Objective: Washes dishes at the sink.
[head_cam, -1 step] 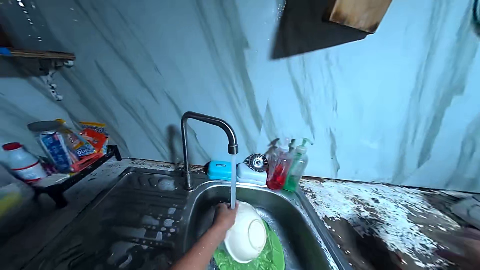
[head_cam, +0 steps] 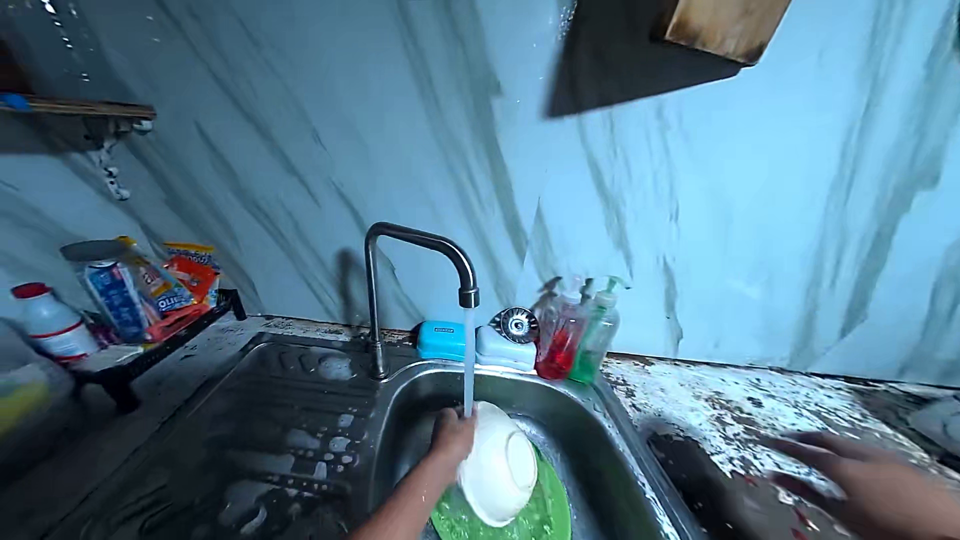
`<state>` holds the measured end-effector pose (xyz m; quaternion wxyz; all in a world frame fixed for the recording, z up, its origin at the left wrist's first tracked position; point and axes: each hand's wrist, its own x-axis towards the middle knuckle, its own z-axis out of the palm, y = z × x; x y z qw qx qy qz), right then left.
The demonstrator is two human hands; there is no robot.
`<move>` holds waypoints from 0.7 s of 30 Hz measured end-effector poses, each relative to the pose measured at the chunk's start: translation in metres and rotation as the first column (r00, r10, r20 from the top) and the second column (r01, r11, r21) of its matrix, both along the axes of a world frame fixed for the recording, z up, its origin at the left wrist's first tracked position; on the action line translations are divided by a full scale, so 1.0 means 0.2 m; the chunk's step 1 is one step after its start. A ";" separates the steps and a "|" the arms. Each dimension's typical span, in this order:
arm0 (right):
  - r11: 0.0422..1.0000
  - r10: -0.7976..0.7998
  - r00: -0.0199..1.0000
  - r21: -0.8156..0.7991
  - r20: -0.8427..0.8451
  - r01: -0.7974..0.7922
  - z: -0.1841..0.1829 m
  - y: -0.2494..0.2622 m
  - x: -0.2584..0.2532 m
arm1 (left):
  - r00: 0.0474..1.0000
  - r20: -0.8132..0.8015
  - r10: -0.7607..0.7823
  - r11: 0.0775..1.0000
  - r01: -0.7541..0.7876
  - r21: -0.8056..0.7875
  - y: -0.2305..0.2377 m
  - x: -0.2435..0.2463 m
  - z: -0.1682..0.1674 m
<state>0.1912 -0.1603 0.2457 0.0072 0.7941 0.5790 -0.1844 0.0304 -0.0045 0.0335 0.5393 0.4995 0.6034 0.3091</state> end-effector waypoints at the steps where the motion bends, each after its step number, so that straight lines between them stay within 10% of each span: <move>1: 0.939 0.299 0.954 0.179 0.007 -0.295 -0.31 0.11 0.24 | 0.995 0.076 0.058 0.998 -0.056 -0.024 -0.02 0.02 0.00; 3: 0.677 0.620 0.784 0.520 -0.022 -0.521 -0.84 0.35 0.32 | 0.966 0.183 0.183 0.983 -0.182 -0.019 -0.05 0.07 -0.01; 5: 0.648 0.661 0.729 0.625 -0.178 -0.435 -1.05 0.47 0.01 | 0.923 0.276 0.269 0.960 -0.281 0.006 -0.07 0.10 -0.01; 11: 0.991 0.044 0.749 0.126 -0.661 0.053 -0.92 0.87 -0.24 | 0.968 0.086 0.236 0.907 -0.251 0.339 -0.13 0.01 0.04; 16: 0.928 0.307 0.881 0.319 -0.360 -0.193 -0.92 0.66 -0.43 | 0.936 0.217 0.276 0.906 -0.329 0.267 -0.07 -0.02 -0.06; 21: 0.992 0.129 0.829 0.081 -0.544 -0.101 -0.85 0.88 -0.15 | 0.959 0.210 0.189 0.886 -0.259 0.386 -0.08 -0.09 -0.10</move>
